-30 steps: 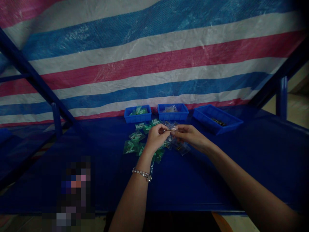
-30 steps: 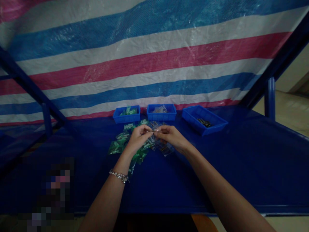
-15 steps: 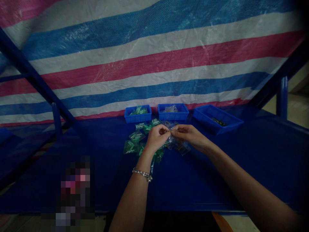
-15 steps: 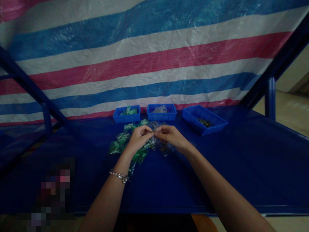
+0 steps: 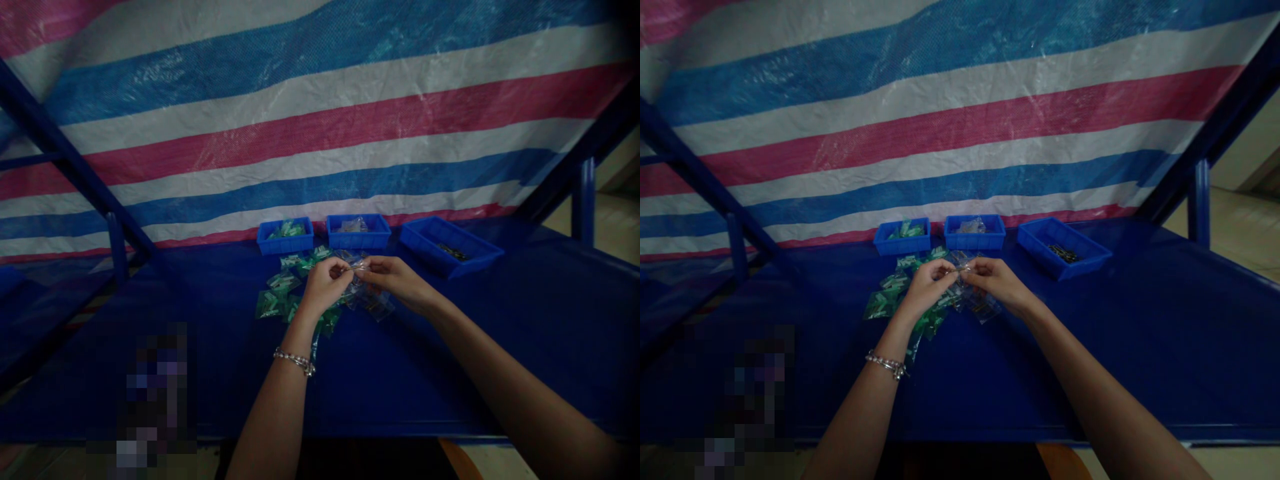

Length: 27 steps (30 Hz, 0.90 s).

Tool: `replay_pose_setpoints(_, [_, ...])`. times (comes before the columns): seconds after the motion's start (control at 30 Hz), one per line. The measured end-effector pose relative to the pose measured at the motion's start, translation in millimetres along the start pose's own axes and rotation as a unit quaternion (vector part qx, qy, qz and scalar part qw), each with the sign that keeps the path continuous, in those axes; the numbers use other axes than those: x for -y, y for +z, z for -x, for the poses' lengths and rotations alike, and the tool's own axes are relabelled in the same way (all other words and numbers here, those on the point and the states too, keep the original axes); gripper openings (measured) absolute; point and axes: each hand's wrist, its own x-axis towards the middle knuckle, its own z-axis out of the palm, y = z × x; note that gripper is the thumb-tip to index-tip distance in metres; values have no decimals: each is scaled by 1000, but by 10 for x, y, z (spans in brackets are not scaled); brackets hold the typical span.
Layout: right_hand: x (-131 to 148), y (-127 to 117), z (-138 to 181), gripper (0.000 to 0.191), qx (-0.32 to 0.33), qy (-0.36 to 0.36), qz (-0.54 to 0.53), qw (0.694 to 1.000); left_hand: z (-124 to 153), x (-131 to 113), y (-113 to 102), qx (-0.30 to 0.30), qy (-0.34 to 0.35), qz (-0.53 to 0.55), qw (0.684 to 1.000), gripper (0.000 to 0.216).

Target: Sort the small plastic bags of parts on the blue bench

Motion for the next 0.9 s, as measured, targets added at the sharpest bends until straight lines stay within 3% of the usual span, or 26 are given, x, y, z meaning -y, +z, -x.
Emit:
replay_pose_setpoints(0.37, [-7, -8, -21, 28, -21, -35, 10, 999, 6, -29, -15, 5, 2, -9, 1000, 4])
replay_pose_setpoints(0.57, [60, 8, 6, 33, -48, -20, 15, 999, 2, -16, -6, -9, -3, 9, 1000, 5])
replay_pose_setpoints(0.83, [9, -33, -48, 39, -174, -31, 76, 981, -25, 0, -28, -140, 21, -45, 989, 5])
replay_pose_setpoints(0.9, [-2, -46, -53, 39, -181, -25, 74, 980, -19, -2, -39, -165, 29, -63, 984, 6])
